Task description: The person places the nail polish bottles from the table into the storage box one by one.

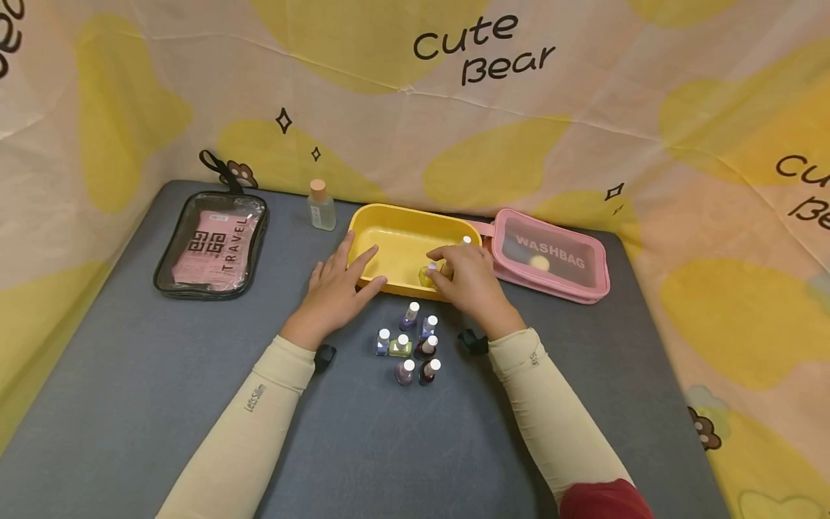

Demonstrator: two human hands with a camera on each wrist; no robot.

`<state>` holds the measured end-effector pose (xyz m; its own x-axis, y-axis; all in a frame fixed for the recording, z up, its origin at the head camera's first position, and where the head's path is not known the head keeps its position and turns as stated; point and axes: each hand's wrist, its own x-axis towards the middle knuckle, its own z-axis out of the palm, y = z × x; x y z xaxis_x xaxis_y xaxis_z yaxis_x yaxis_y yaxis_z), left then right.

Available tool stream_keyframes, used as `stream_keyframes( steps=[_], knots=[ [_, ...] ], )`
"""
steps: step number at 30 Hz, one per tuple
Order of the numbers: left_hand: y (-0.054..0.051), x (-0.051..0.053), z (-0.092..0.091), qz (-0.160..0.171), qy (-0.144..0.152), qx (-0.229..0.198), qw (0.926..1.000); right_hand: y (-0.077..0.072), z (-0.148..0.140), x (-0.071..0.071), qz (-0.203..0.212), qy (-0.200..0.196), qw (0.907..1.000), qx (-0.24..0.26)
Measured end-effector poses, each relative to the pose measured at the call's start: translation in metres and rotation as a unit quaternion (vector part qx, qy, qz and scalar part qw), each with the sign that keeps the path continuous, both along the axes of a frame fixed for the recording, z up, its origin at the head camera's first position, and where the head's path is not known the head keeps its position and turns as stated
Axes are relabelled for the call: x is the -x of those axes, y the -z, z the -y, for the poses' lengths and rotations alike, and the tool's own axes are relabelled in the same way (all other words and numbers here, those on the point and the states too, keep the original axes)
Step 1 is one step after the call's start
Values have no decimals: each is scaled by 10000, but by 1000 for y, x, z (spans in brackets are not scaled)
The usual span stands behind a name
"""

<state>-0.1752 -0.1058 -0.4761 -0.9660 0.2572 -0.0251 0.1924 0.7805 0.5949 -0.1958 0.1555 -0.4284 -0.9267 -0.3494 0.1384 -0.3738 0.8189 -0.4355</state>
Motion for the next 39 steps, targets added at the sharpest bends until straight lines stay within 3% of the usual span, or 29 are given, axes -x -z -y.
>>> stream_keyframes(
  steps=[8, 15, 24, 32, 39],
  knots=[
    [-2, -1, 0, 23, 29, -38, 10000, -19, -10, -31, -414, -252, 9981, 382],
    [-4, -1, 1, 3, -8, -34, 10000, -16, -10, -60, -197, -650, 9964, 513],
    [-7, -2, 0, 28, 9, -37, 10000, -4, 1, -62, -63, -934, 9945, 479],
    [-4, -1, -1, 8, 7, -28, 10000, -1, 8, -61, 210, -802, 9962, 266],
    [-5, -2, 0, 17, 23, -73, 10000, -1, 11, -57, 168, -784, 9968, 68]
  ],
)
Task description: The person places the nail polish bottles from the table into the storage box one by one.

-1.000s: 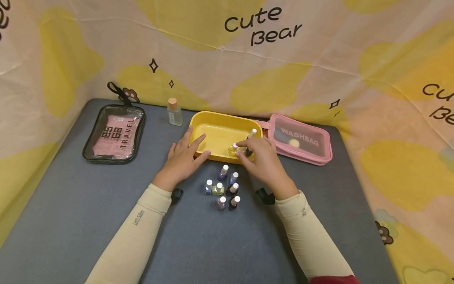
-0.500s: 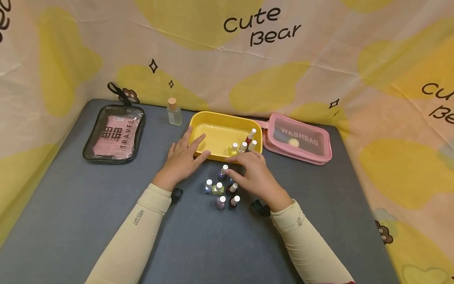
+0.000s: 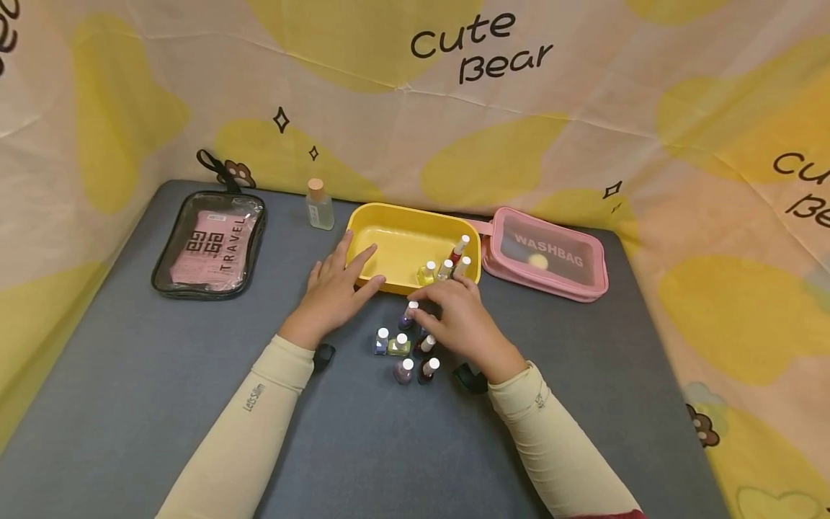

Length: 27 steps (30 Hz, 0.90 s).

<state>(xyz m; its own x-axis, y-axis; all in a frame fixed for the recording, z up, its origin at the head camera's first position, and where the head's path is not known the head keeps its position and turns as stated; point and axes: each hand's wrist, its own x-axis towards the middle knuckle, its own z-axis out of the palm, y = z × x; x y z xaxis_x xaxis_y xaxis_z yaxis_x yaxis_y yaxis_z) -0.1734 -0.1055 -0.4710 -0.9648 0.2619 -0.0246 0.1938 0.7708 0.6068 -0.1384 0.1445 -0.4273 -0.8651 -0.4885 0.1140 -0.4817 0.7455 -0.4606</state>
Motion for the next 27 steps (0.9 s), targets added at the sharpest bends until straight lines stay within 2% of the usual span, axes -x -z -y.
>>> stream_keyframes(
  steps=[3, 8, 11, 15, 22, 27],
  knots=[
    [1, 1, 0, -8, -3, -15, 10000, -5, 1, 1, -100, -25, 9999, 7],
    [2, 2, 1, 3, -25, 13, 10000, -26, 0, 6, -268, -52, 9994, 234],
    [1, 1, 0, 7, -47, 31, 10000, -38, -2, 13, -406, -46, 9981, 453],
    [1, 1, 0, 1, -53, 12, 10000, -47, -4, 27, -488, 14, 9965, 675],
    [3, 1, 1, 29, -31, 12, 10000, -37, -2, 53, 17, 204, 9944, 1035],
    [4, 2, 1, 13, -9, 40, 10000, -23, -1, 63, 113, 279, 9968, 747]
  ],
)
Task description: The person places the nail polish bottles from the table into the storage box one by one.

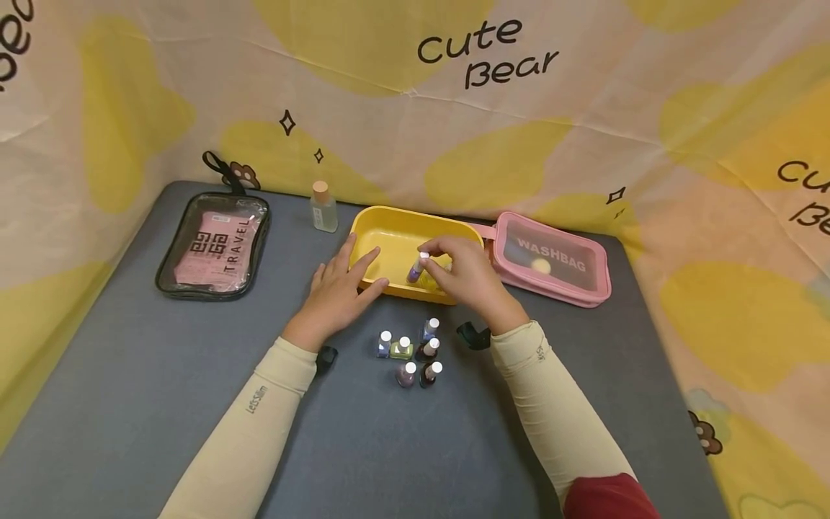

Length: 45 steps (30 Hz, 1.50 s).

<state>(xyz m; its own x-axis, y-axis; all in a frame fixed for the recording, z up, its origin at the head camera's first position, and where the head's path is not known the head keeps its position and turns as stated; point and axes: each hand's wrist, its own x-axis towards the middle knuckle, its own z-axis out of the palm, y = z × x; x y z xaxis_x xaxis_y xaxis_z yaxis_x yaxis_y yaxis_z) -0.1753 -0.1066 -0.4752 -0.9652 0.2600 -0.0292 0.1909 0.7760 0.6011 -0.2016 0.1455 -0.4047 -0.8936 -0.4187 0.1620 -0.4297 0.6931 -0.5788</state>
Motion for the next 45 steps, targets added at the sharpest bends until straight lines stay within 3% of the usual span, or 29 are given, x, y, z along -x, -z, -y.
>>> stream_keyframes(
  steps=[8, 19, 29, 36, 41, 45],
  knots=[
    [0, 0, -1, -49, -4, -30, 10000, 13, 0, 5, -176, -25, 9993, -339],
    [-1, -1, -2, -15, 2, -54, 10000, 24, 3, 8, -12, -2, 9988, -490],
    [0, 0, -1, -33, -12, -39, 10000, 20, 2, 3, -1, -14, 9987, -510],
    [0, -1, -1, 7, -40, -29, 10000, 11, -12, -25, -337, -9, 9993, -180],
    [-1, -1, -1, 8, -42, -53, 10000, 18, -23, -55, -396, -183, 9990, -130],
    [-1, -1, -1, -4, -36, -46, 10000, 25, -28, -71, -285, -207, 9992, -169]
  ],
)
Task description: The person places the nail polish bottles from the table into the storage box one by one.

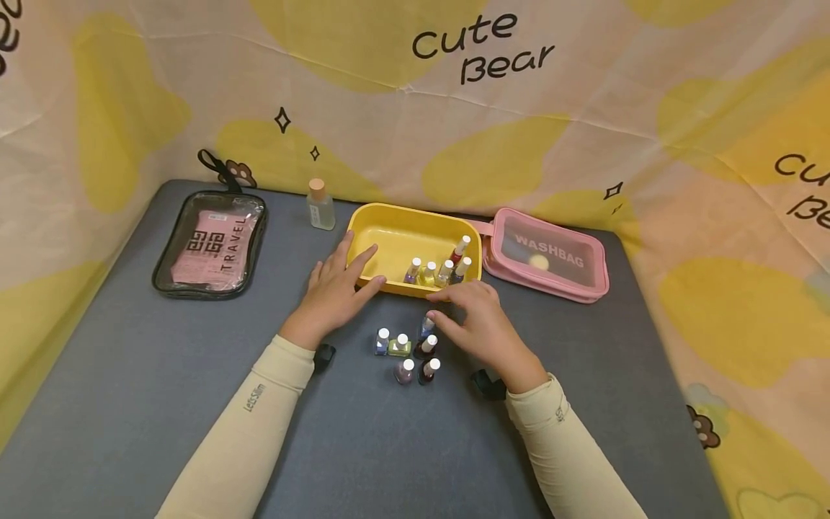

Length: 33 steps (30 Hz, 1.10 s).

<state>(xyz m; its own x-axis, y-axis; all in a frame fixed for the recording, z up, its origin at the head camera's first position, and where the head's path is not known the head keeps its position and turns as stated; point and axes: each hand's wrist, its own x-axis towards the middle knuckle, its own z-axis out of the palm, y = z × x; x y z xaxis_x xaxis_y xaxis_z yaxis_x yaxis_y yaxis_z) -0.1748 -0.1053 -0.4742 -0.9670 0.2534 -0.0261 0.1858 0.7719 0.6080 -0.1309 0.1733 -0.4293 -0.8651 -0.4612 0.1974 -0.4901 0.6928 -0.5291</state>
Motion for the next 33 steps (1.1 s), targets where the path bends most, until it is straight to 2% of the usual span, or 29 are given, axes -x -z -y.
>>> stream_keyframes(
  steps=[4, 12, 21, 25, 29, 33],
  knots=[
    [0, 0, 0, 8, 21, -15, 10000, 7, -2, -7, 152, 12, 9999, 48],
    [-2, -1, 0, -8, 28, -46, 10000, 25, -2, -9, 309, -127, 9993, 139],
    [-3, -1, -1, 36, 6, -33, 10000, 26, 1, -6, 517, -53, 9982, 297],
    [-3, -1, -1, 35, -6, -14, 10000, 13, 3, -5, 508, -88, 9984, 232],
    [-3, -1, -1, 10, 2, -20, 10000, -14, 7, 0, 403, -145, 9987, 281],
    [-3, -1, -1, 25, 10, -34, 10000, -44, 13, 13, 5, -240, 9990, 365]
  ],
)
